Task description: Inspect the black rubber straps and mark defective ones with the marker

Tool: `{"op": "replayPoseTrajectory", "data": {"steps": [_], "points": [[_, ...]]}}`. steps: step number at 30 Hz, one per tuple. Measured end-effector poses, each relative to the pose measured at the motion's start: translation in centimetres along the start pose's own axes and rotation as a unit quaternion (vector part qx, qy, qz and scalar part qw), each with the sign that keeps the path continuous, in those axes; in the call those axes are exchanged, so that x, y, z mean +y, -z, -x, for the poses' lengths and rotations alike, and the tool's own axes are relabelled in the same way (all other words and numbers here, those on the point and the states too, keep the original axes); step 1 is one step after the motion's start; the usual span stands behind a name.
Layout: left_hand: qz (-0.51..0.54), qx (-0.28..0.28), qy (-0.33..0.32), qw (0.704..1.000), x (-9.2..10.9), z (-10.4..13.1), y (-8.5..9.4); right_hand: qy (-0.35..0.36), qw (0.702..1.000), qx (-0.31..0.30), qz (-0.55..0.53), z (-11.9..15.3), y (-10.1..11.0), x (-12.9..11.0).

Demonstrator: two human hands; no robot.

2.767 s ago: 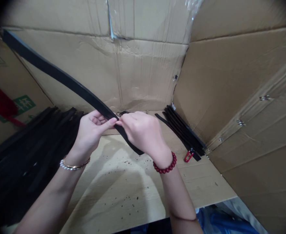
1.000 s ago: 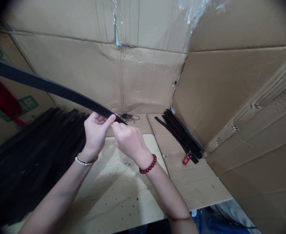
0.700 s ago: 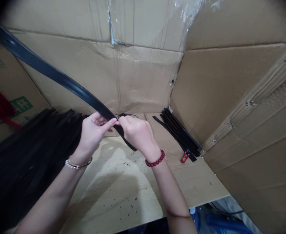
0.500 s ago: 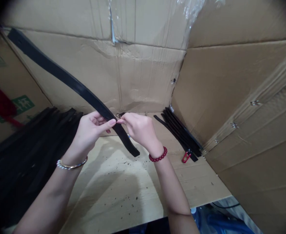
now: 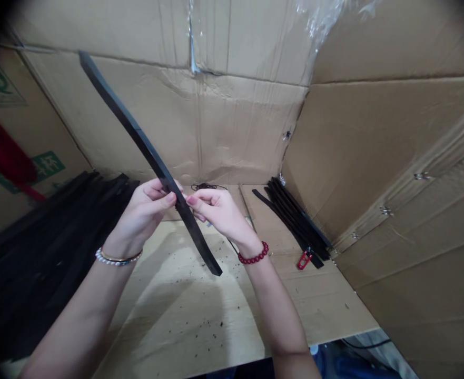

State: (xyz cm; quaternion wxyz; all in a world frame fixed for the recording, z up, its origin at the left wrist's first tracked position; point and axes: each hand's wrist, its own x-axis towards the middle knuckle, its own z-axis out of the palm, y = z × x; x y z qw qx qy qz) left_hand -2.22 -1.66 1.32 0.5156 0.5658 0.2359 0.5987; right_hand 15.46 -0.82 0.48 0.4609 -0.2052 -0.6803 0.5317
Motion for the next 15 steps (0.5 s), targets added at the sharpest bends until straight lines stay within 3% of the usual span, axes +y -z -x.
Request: {"op": "replayPoseTrajectory", "data": {"steps": [7, 11, 15], "points": [[0.096, -0.054, 0.031, 0.993, -0.5, -0.2, -0.2, -0.049, 0.986, -0.085, -0.137, -0.2, -1.3, 0.8], [0.102, -0.073, 0.017, 0.992, -0.2, 0.1, -0.6, -0.073, 0.980, -0.054, -0.174, -0.2, -1.8, 0.7], [0.068, -0.043, 0.035, 0.996, 0.1, 0.6, -1.4, -0.068, 0.983, -0.008, -0.170, 0.0, -1.8, 0.1]]}}
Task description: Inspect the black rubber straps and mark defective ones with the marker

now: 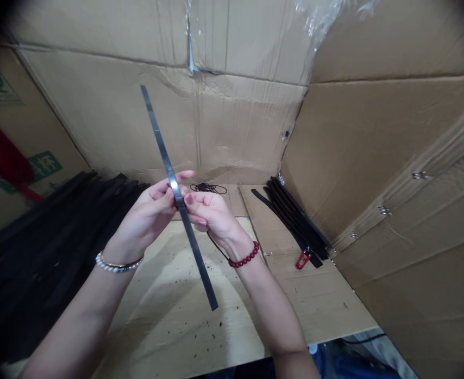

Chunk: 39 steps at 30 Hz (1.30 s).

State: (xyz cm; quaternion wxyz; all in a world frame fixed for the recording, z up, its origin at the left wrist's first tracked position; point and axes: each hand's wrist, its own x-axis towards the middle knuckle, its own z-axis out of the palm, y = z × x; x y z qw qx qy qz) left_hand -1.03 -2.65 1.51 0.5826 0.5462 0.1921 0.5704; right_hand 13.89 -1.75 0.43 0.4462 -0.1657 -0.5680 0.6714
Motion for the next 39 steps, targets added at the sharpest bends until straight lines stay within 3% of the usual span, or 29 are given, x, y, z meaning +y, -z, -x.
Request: {"op": "replayPoseTrajectory", "data": {"steps": [4, 7, 12, 15, 19, 23, 27, 32, 37, 39], "points": [[-0.056, 0.048, 0.001, 0.997, 0.3, 0.5, -0.8, 0.016, 1.000, 0.015, -0.002, 0.5, -0.1, -0.6], [-0.048, 0.064, 0.037, 0.996, 0.6, 0.8, -1.3, 0.038, 0.997, 0.059, 0.018, 0.7, -0.2, -1.0], [-0.073, 0.023, 0.111, 0.991, 0.8, 1.3, -2.5, 0.097, 0.965, 0.190, 0.155, 0.6, -0.3, -1.6], [-0.105, 0.023, 0.115, 0.988, 0.3, 1.3, -3.2, 0.116, 0.947, 0.222, 0.203, 0.7, -0.3, -1.9], [-0.067, 0.046, 0.036, 0.996, -1.0, 1.2, -3.7, 0.151, 0.932, 0.219, 0.245, 1.1, -0.3, -2.2], [-0.034, 0.049, 0.038, 0.998, -1.5, 1.1, -3.5, 0.167, 0.920, 0.184, 0.302, 1.9, -0.2, -2.7], [0.002, 0.046, 0.051, 0.998, -1.1, 1.4, -3.5, 0.188, 0.927, 0.135, 0.294, 2.7, 0.1, -3.5], [0.091, -0.048, 0.151, 0.983, -0.3, 1.9, -3.7, 0.199, 0.930, 0.119, 0.286, 3.0, 0.6, -3.8], [0.217, -0.189, 0.256, 0.923, -0.2, 1.8, -2.6, 0.140, 0.962, 0.090, 0.214, 2.3, -0.1, -3.6], [0.232, -0.217, 0.276, 0.907, -0.3, 1.6, -2.2, 0.124, 0.971, 0.067, 0.193, 2.2, -0.5, -3.6]]}}
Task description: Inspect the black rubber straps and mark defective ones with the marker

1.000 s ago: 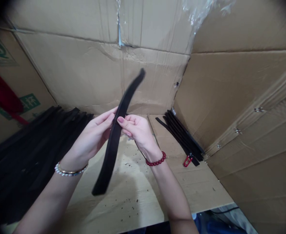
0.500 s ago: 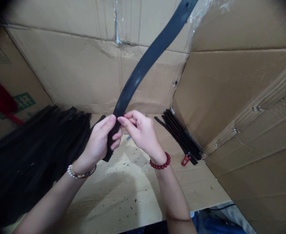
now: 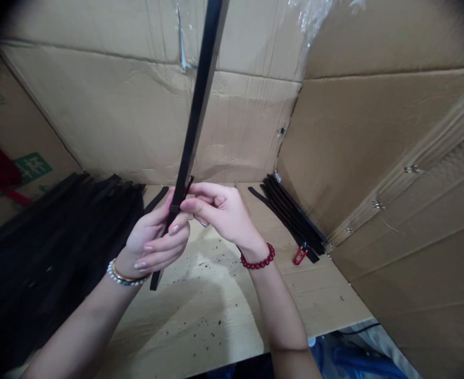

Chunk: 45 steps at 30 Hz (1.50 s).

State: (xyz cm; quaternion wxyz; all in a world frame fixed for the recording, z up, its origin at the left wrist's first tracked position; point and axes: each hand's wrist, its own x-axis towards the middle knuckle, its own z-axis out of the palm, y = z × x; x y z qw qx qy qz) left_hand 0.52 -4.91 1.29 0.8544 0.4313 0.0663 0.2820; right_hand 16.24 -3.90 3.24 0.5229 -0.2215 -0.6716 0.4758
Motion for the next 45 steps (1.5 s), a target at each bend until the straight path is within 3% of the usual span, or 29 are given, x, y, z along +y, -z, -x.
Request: {"op": "replayPoseTrajectory", "data": {"steps": [2, 4, 7, 10, 13, 21, 30, 36, 40, 45], "points": [[-0.033, 0.024, -0.012, 0.999, 0.1, -0.1, 0.3, -0.002, 1.000, 0.006, -0.008, 0.0, -0.2, -0.1], [-0.108, 0.101, -0.065, 0.987, 0.1, -0.4, 0.3, -0.003, 0.999, 0.038, 0.005, 0.0, -0.3, -0.1], [-0.232, 0.219, -0.161, 0.934, 0.1, -0.8, 0.2, -0.006, 0.996, 0.083, 0.044, -0.1, -0.2, 0.5], [-0.301, 0.257, -0.225, 0.890, 0.1, -1.1, 0.1, 0.015, 0.988, 0.113, 0.104, -0.3, -0.2, 1.3], [-0.313, 0.283, -0.251, 0.871, -0.3, -1.4, 0.0, 0.039, 0.978, 0.115, 0.172, -0.4, -0.1, 1.8], [-0.251, 0.285, -0.220, 0.899, -1.0, -1.6, -0.2, 0.038, 0.989, 0.036, 0.141, -0.2, 1.4, 0.5], [-0.159, 0.203, -0.123, 0.958, -0.5, -0.7, -1.1, 0.055, 0.997, 0.022, 0.047, -0.1, 1.3, 0.6], [-0.141, 0.121, -0.084, 0.979, -0.6, -0.5, -0.6, -0.023, 0.996, -0.072, -0.036, -0.5, 1.6, 0.8], [-0.196, 0.137, -0.067, 0.969, -0.7, -0.7, -0.4, -0.036, 0.995, -0.083, -0.039, -0.4, 1.5, 0.9], [-0.320, 0.255, -0.195, 0.891, -0.4, -1.2, -0.4, -0.006, 0.998, 0.047, 0.037, -0.7, 0.5, 1.6]]}}
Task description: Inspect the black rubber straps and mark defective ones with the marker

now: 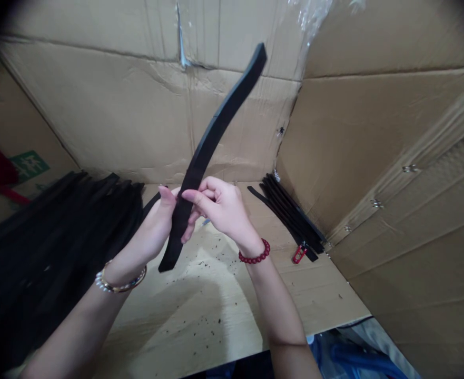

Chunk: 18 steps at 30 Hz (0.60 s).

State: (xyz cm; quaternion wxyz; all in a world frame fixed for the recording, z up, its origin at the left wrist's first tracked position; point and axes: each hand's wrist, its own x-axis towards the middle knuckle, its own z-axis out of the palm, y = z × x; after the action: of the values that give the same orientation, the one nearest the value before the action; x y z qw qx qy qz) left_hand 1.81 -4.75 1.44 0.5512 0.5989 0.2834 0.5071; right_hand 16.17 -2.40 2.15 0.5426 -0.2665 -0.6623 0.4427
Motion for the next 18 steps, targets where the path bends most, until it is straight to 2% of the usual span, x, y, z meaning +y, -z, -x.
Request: {"op": "replayPoseTrajectory", "data": {"steps": [3, 5, 7, 9, 11, 14, 16, 18], "points": [[-0.025, 0.063, -0.044, 0.997, 0.1, -0.2, -0.1, 0.038, 0.998, 0.048, 0.027, -0.1, -0.5, 0.3], [0.002, 0.079, -0.069, 0.994, 0.1, -0.3, -0.2, 0.053, 0.998, 0.043, 0.006, -0.1, -0.6, 0.2], [0.042, 0.070, -0.075, 0.994, 0.2, -0.1, -0.3, 0.059, 0.998, 0.025, -0.016, 0.1, -0.5, -0.2], [0.090, 0.028, -0.053, 0.994, 0.4, 0.2, -0.1, 0.055, 0.998, 0.007, -0.034, 0.3, -0.2, -0.6], [0.139, -0.041, -0.007, 0.989, 0.7, 0.6, 0.2, 0.039, 0.998, -0.020, -0.048, 0.5, 0.2, -1.0], [0.201, -0.147, 0.076, 0.966, 0.9, 1.0, 0.8, 0.011, 0.993, -0.085, -0.078, 0.6, 0.5, -1.3], [0.244, -0.186, 0.109, 0.946, 0.8, 1.0, 1.0, 0.001, 0.990, -0.104, -0.099, 0.7, 0.3, -1.3], [0.262, -0.197, 0.111, 0.938, 0.7, 0.9, 1.1, -0.003, 0.989, -0.084, -0.118, 0.6, -0.1, -1.3]]}}
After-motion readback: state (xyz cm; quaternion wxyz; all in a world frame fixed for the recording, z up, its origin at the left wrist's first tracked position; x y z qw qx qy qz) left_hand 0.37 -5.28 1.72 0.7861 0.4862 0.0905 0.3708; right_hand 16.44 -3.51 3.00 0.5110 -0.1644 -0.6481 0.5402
